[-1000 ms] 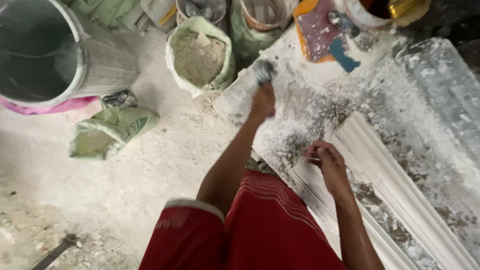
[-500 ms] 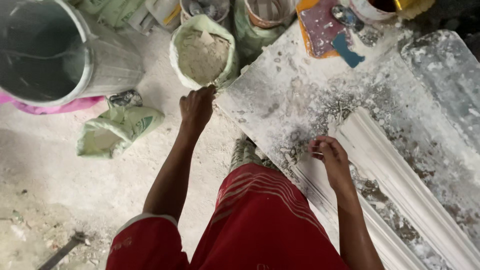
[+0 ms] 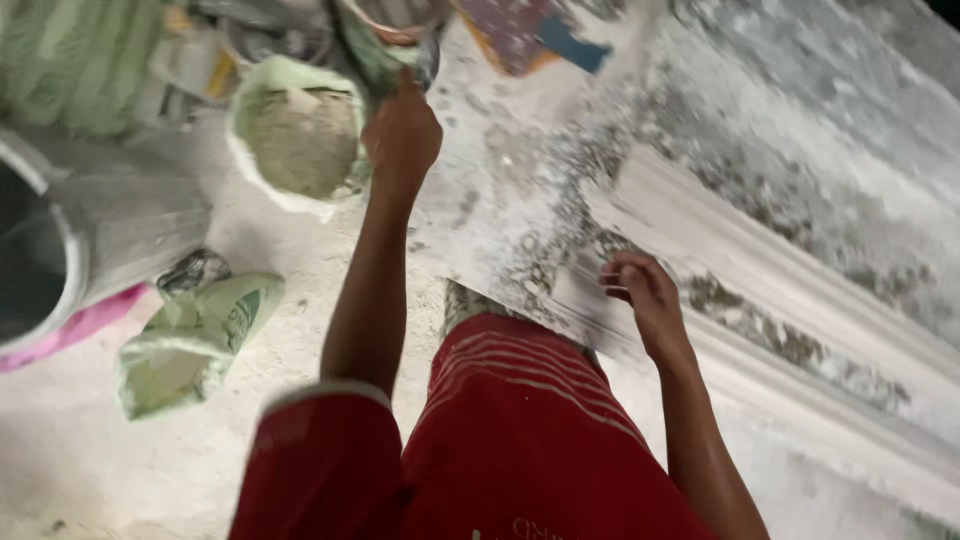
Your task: The person rinses a sponge at a water tap, then uses a small hand scraper to remove dried plaster residue from decorative cornice moldings laid on a work table, running the scraper along the profiles and brushing debris away by hand.
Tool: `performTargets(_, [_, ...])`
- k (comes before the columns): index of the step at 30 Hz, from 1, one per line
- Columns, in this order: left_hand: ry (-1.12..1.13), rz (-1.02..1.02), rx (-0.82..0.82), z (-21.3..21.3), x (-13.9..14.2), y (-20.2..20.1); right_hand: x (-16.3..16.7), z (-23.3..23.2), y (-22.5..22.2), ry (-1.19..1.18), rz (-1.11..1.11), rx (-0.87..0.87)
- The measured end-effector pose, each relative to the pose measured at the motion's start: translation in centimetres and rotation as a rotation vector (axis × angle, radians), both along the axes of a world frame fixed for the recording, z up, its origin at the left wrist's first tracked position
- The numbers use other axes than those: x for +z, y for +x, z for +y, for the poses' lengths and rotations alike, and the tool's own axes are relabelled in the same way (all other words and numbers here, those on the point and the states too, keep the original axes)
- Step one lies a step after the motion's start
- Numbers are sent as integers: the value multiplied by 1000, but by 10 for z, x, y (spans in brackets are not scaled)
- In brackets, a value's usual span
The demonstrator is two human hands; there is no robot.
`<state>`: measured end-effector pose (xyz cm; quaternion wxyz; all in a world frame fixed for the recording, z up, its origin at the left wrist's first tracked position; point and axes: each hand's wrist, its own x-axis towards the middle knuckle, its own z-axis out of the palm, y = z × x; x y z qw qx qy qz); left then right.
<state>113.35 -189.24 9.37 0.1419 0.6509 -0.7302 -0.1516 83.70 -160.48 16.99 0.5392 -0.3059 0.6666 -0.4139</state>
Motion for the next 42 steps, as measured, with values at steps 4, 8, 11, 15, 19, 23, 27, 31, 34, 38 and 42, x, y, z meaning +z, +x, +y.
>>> performTargets(4, [-215, 618, -115, 61, 4, -53, -5, 22, -10, 52, 43, -63])
performTargets(8, [460, 1072, -141, 155, -3, -111, -2, 42, -18, 37, 70, 5])
performTargets(11, [641, 1114, -230, 219, -1, -145, -1, 52, -19, 94, 77, 133])
performTargets(15, [788, 798, -275, 280, 12, -178, 0, 68, -21, 50, 135, 252])
performTargets(19, [666, 874, -343, 299, 17, -222, 0, 85, -66, 199, 356, 235])
performTargets(23, [176, 560, -453, 308, 20, -280, -8, 107, -156, 176, 574, 247])
performTargets(27, [-132, 385, -496, 305, 16, -372, -18, 103, -277, 132, 724, 315])
performTargets(31, [-326, 65, -504, 284, -12, -477, -38, 68, -378, 117, 898, 443])
performTargets(34, [-330, -22, -500, 281, -34, -532, -46, 41, -434, 194, 925, 661])
performTargets(38, [-236, -131, -620, 286, -46, -587, -32, 23, -488, 287, 916, 901])
performTargets(42, [-251, -47, -614, 272, -57, -580, -37, 3, -479, 210, 854, 1014])
